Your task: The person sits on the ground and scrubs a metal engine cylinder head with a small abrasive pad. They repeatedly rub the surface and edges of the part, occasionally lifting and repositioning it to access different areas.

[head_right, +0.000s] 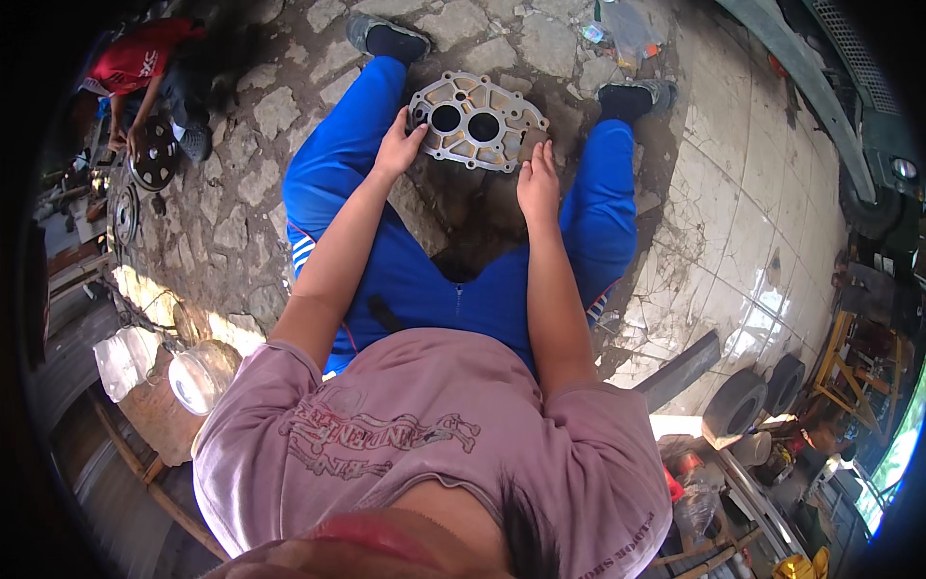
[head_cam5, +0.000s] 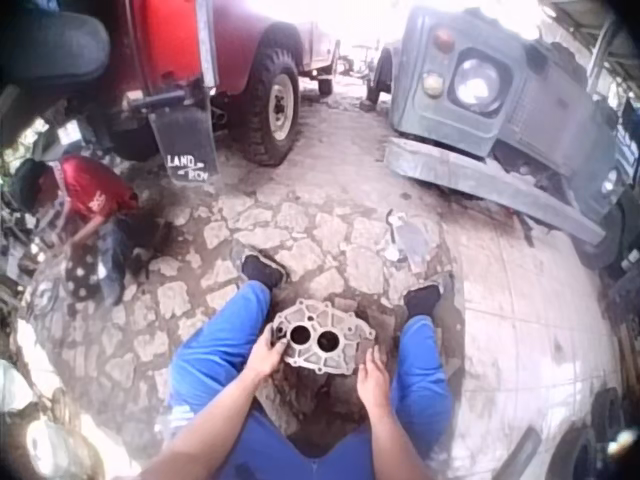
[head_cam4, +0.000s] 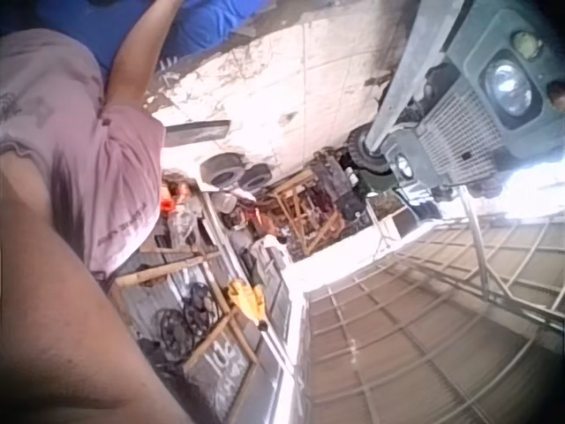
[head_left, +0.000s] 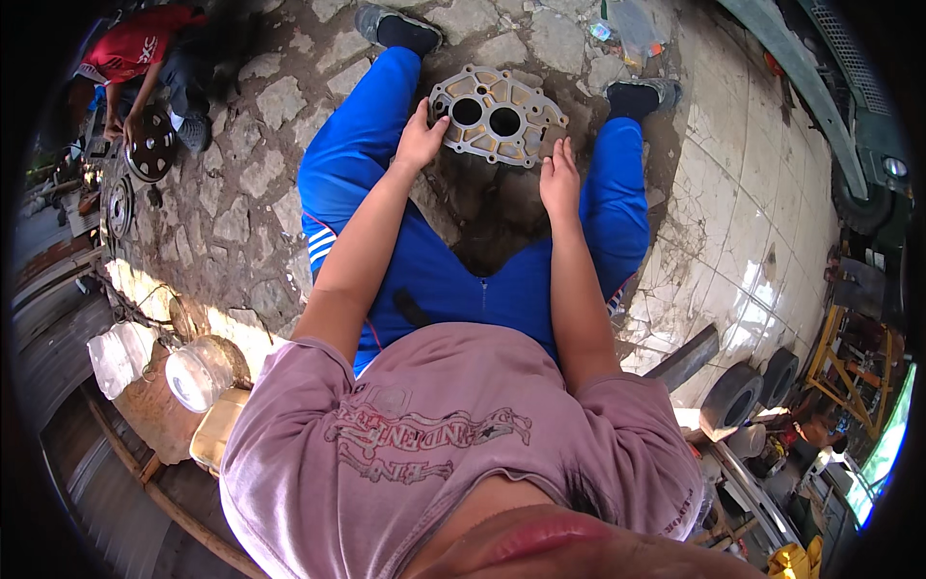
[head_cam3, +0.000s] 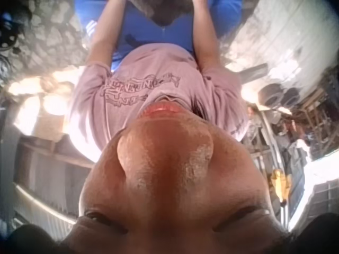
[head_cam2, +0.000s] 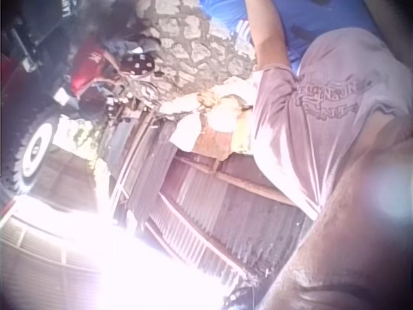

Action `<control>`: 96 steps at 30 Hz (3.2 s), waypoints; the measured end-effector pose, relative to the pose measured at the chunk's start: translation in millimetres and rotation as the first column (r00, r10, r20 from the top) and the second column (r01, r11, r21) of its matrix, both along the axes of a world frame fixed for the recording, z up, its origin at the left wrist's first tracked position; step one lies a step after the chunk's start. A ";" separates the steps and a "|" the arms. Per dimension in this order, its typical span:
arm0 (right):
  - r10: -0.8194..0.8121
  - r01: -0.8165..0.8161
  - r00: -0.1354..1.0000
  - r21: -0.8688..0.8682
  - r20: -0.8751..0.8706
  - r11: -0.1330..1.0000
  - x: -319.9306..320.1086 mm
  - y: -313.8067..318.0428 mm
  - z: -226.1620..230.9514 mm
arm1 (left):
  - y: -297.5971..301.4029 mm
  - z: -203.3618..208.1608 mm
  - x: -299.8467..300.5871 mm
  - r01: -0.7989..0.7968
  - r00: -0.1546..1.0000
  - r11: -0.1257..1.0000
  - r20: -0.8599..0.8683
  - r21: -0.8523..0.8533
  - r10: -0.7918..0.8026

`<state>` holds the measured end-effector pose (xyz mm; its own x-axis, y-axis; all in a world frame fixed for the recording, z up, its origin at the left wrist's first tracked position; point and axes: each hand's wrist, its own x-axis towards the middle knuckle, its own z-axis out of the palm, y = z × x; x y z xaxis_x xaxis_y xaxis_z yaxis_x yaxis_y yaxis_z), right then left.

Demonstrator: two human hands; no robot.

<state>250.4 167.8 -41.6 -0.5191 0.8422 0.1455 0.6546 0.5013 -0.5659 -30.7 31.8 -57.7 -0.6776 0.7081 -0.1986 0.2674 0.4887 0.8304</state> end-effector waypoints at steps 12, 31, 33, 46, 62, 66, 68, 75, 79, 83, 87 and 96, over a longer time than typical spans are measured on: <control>-0.071 0.064 0.992 -0.070 -0.104 0.995 -0.6 7.8 3.3 | 3.2 -0.9 -1.8 -0.031 0.999 0.999 -0.018 0.042 0.031; -0.255 0.178 0.927 -0.274 -0.276 0.945 9.6 28.1 -10.5 | 30.3 24.3 16.2 -0.516 0.537 0.854 0.751 -0.069 0.385; -0.314 0.216 0.900 -0.318 -0.301 0.923 10.2 32.6 -12.1 | 22.5 32.8 31.5 -0.537 0.493 0.842 0.788 -0.058 0.369; -0.450 0.244 0.787 -0.456 -0.422 0.856 -0.9 42.0 -21.0 | 3.8 -27.1 1.2 -0.390 0.499 0.921 0.836 -0.020 0.230; -0.627 -0.032 0.482 -0.727 -0.612 0.686 8.1 46.3 23.8 | 17.5 -0.5 10.6 -0.321 0.842 0.925 0.386 -0.204 0.378; -0.560 0.033 0.554 -0.655 -0.616 0.755 7.5 45.7 28.9 | 22.1 3.2 7.6 -0.350 0.818 0.928 0.442 -0.125 0.368; -0.442 0.161 0.686 -0.472 -0.579 0.867 4.5 40.4 32.1 | 22.7 4.3 13.5 -0.357 0.820 0.930 0.449 -0.084 0.355; 0.283 -0.278 0.946 0.054 -0.160 0.959 -14.3 -2.9 27.3 | 23.3 1.1 12.0 -0.342 0.838 0.939 0.441 -0.033 0.321; 0.174 -0.172 0.984 0.041 -0.043 0.984 -17.6 -3.5 29.0 | 20.7 3.0 12.2 -0.313 0.869 0.950 0.400 -0.013 0.292; 0.284 -0.301 0.948 0.117 0.144 0.947 -12.9 -17.4 32.4 | 19.8 6.7 13.0 -0.303 0.855 0.953 0.442 -0.003 0.273; 0.191 -0.253 0.948 0.240 0.255 0.937 -11.8 -22.8 30.0 | 19.9 5.3 9.3 -0.260 0.866 0.965 0.438 -0.012 0.239; 0.221 -0.271 0.945 0.201 0.240 0.941 -13.0 -42.1 30.6 | 19.6 15.6 4.4 -0.181 0.910 0.983 0.377 -0.011 0.172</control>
